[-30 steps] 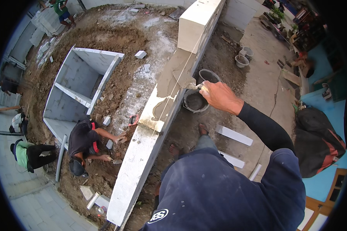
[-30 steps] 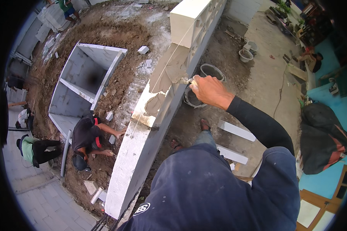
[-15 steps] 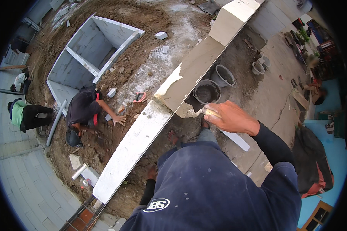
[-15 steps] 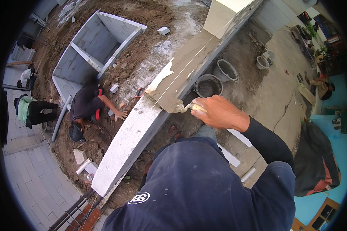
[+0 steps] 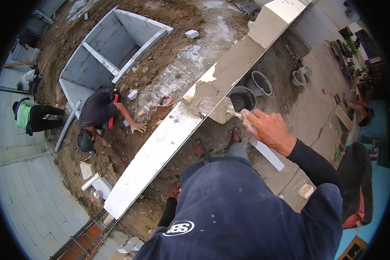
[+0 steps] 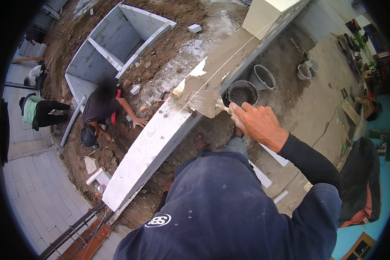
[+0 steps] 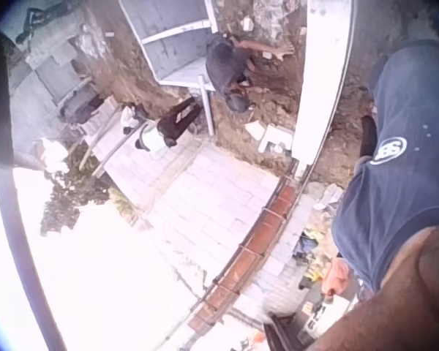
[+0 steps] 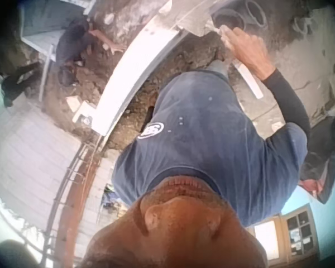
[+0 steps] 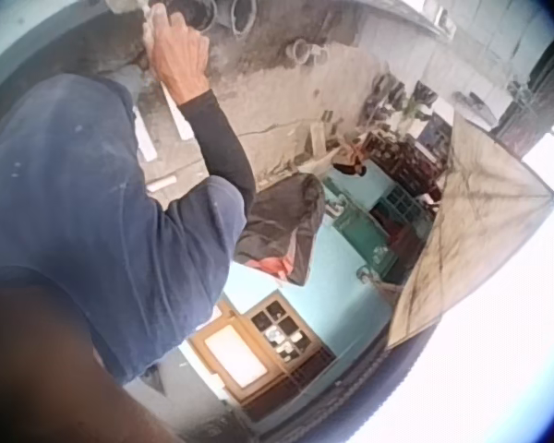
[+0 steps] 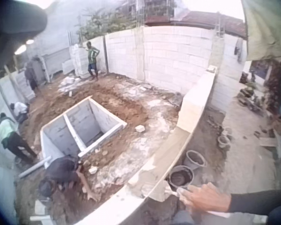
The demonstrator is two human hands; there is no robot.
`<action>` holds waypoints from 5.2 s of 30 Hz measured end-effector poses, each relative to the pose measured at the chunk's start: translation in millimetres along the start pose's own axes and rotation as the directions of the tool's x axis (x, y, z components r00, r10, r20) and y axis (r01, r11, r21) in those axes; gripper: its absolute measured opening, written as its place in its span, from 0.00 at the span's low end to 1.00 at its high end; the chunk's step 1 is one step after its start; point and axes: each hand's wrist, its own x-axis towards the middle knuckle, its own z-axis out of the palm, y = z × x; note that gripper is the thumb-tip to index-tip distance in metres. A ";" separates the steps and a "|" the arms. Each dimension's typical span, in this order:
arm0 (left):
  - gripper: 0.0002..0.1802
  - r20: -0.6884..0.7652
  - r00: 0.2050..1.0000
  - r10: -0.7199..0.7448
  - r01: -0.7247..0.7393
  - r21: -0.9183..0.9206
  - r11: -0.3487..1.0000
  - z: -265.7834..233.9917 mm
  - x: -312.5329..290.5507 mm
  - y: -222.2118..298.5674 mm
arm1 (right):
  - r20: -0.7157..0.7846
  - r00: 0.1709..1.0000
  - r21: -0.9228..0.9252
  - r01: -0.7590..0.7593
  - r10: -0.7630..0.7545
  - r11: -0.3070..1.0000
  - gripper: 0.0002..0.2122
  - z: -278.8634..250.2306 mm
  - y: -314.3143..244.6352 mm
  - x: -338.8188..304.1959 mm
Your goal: The person spreads mortar along a wall using a trowel, picks up a decorative breeze block, places it onto the mortar bed, aligns it against a guide string, and taps the block into place with the trowel handle.
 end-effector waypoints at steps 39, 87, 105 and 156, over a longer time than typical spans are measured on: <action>0.26 0.042 0.817 0.575 -0.454 0.663 0.596 -29.2 29.1 -42.6 | 0.020 0.988 0.296 -0.152 0.153 0.943 0.16 6.4 10.4 -51.7; 0.28 0.063 0.954 0.293 -0.289 0.447 0.846 -49.5 36.6 -7.6 | -0.142 0.911 0.231 -0.349 0.386 0.908 0.13 0.5 159.8 99.0; 0.31 -0.135 0.929 0.346 -0.283 0.344 0.895 -57.7 21.3 -18.1 | -0.133 0.976 0.570 -0.068 0.173 0.819 0.12 53.6 -27.2 4.9; 0.22 -0.213 0.972 -0.099 -0.005 -0.440 0.898 34.2 10.9 -9.7 | 0.068 0.987 0.494 -0.157 0.142 0.855 0.13 32.6 -62.6 8.4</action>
